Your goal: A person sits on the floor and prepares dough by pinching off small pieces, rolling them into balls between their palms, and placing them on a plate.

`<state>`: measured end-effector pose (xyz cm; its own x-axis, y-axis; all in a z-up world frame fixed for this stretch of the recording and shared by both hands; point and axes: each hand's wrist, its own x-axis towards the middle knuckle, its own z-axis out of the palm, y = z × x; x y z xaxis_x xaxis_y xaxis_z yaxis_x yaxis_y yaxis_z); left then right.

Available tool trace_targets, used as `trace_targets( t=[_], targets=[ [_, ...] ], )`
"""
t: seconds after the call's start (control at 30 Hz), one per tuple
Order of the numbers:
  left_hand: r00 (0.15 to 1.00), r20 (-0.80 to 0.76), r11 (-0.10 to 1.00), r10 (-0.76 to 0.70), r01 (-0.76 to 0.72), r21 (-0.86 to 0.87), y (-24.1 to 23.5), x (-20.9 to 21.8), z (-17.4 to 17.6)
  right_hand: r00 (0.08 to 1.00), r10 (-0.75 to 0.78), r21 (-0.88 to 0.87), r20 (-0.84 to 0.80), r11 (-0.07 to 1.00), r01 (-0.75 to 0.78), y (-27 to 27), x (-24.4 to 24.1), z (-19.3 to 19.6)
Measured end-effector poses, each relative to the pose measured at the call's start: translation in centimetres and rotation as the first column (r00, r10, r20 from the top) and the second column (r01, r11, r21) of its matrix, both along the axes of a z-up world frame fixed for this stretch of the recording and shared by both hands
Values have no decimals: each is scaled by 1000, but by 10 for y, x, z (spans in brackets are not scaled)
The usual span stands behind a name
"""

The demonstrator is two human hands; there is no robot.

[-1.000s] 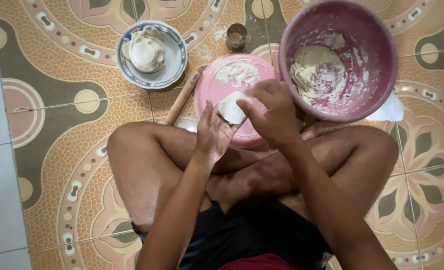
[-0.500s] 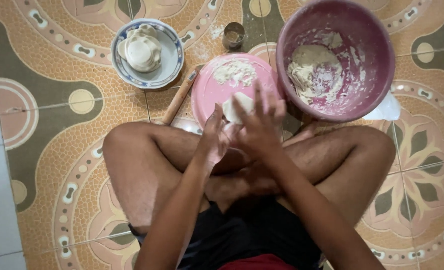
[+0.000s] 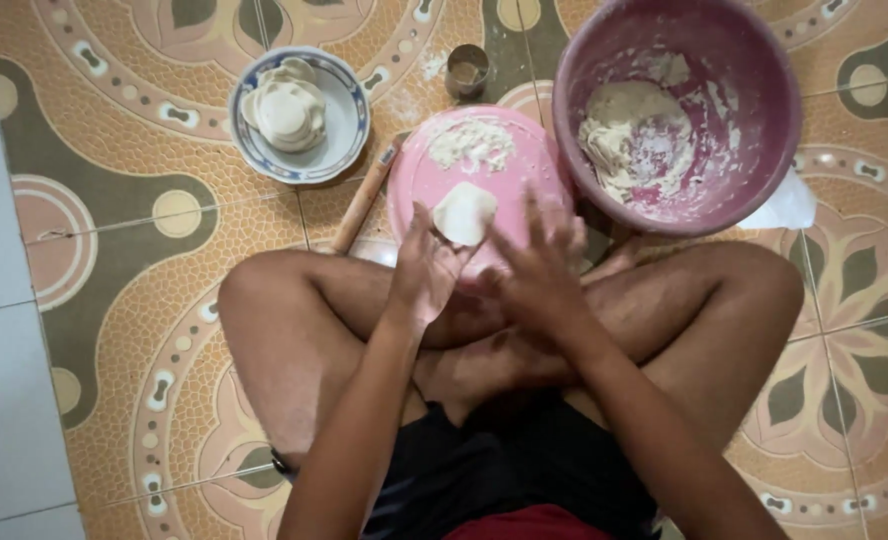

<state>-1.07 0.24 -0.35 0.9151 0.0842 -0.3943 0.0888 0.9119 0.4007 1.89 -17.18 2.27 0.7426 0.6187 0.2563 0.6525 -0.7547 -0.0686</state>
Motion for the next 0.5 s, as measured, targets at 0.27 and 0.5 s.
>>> trace_targets(
  t=[0.27, 0.5],
  targets=[
    [990, -105, 995, -89, 93, 34, -6, -4, -10, 997, 67, 48, 33, 997, -68, 4, -4, -1],
    [993, -88, 993, -74, 82, 88, -16, -4, -7, 988, 76, 203, -131, 978, -49, 5, 12, -30]
  ],
)
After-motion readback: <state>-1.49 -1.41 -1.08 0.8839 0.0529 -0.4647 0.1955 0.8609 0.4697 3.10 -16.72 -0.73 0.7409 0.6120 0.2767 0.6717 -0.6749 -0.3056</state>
